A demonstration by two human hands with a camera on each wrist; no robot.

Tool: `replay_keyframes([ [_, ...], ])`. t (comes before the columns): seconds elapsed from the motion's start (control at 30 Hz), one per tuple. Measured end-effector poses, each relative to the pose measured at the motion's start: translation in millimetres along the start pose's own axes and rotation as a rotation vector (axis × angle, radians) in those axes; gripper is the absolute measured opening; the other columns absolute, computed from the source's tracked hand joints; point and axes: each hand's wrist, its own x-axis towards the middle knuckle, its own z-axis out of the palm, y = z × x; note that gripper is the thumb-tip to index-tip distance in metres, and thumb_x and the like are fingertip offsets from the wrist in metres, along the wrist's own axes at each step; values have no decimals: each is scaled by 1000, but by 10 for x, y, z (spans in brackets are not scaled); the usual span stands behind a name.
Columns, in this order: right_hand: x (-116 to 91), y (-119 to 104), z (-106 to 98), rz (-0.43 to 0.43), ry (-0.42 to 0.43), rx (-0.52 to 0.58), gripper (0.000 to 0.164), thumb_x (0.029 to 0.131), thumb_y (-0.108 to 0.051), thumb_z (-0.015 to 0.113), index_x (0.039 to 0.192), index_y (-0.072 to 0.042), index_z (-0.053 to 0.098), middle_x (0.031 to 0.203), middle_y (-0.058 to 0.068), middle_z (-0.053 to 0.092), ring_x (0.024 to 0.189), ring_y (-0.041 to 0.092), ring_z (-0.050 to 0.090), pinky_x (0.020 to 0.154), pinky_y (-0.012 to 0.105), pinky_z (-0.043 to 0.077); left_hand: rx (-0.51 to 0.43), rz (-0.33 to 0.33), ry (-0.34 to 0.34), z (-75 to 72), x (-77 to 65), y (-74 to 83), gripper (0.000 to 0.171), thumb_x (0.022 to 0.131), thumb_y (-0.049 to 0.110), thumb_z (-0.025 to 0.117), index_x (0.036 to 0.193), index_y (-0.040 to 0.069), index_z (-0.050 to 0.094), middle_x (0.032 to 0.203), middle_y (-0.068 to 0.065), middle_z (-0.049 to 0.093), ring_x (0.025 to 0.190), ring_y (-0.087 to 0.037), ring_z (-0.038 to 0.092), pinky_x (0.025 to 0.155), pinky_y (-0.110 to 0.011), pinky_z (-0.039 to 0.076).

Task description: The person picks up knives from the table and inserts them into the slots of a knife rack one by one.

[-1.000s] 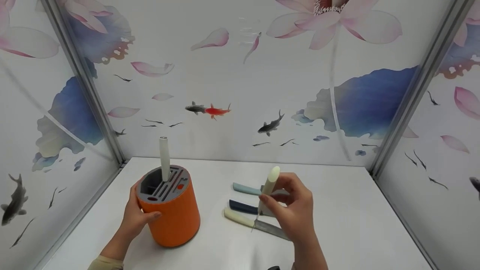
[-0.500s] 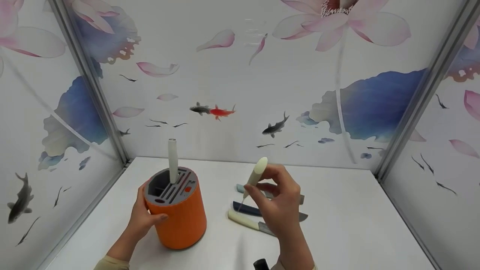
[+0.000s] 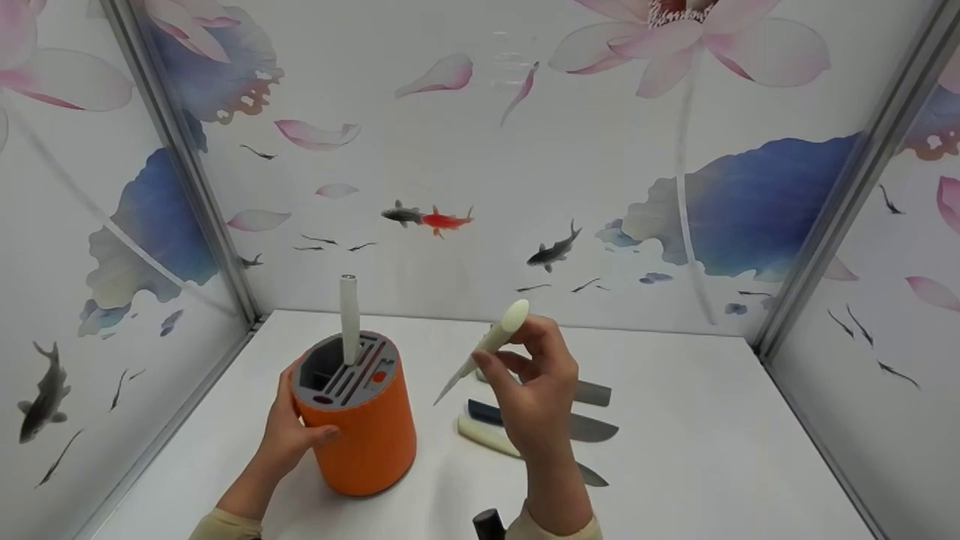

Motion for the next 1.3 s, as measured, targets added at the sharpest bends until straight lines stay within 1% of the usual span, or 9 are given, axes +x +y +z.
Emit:
replay_keyframes([
  [0.17, 121, 5, 139, 13, -14, -32, 41, 85, 19, 73, 119, 23, 52, 109, 10, 68, 100, 18, 76, 86, 31, 65, -6, -4, -5, 13, 14, 1, 117, 71, 25, 101, 163, 27, 29, 156, 0, 54, 138, -21, 56, 110, -30, 54],
  [0.33, 203, 71, 273, 72, -51, -42, 41, 90, 9, 77, 124, 18, 54, 110, 6, 71, 101, 19, 76, 89, 30, 65, 0, -9, -6, -16, 12, -3, 117, 70, 26, 101, 163, 28, 29, 155, 1, 55, 138, -21, 57, 110, -32, 55],
  [0.53, 240, 168, 347, 78, -37, -35, 42, 92, 3, 78, 126, 16, 56, 111, 5, 73, 102, 19, 77, 90, 30, 64, 33, -26, -13, -12, 9, 14, 119, 70, 29, 101, 163, 28, 27, 156, 2, 54, 140, -21, 56, 112, -38, 54],
  [0.73, 273, 229, 429, 73, -32, -23, 43, 93, 3, 78, 127, 17, 54, 112, 5, 73, 106, 18, 76, 92, 32, 64, 10, -9, -16, -19, 3, 14, 117, 70, 25, 101, 163, 27, 29, 155, 0, 55, 138, -21, 56, 109, -28, 54],
  [0.83, 257, 258, 451, 68, -15, -4, 43, 93, 2, 78, 127, 16, 55, 112, 9, 72, 108, 20, 76, 93, 33, 64, 6, -4, -19, -21, 4, 13, 117, 71, 24, 100, 163, 27, 29, 155, 1, 55, 138, -21, 56, 109, -27, 53],
  [0.93, 191, 288, 451, 71, 28, 17, 40, 94, 3, 77, 127, 12, 56, 113, 13, 71, 109, 21, 75, 94, 33, 63, 19, -10, -21, -20, 0, 0, 117, 71, 26, 100, 163, 27, 28, 156, 1, 54, 139, -22, 56, 111, -32, 54],
  [1.1, 70, 334, 455, 92, 87, 19, 37, 94, 5, 75, 128, 4, 59, 115, 10, 71, 112, 20, 75, 95, 31, 63, 20, -23, -12, -20, -8, 4, 117, 70, 26, 101, 163, 28, 29, 155, 2, 54, 138, -21, 56, 111, -38, 55],
  [1.17, 65, 342, 476, 91, 86, 24, 38, 94, 4, 75, 128, 5, 58, 116, 7, 71, 112, 19, 75, 97, 31, 62, 20, -20, -11, -22, -4, 10, 118, 70, 26, 101, 163, 29, 29, 155, 3, 54, 138, -20, 56, 111, -37, 55],
  [1.3, 76, 342, 544, 77, 59, 53, 44, 95, -2, 78, 128, 13, 52, 116, 8, 70, 111, 20, 75, 97, 32, 62, 36, -7, -14, -37, -13, 4, 119, 70, 27, 101, 163, 27, 28, 156, 1, 54, 138, -22, 56, 111, -35, 55],
])
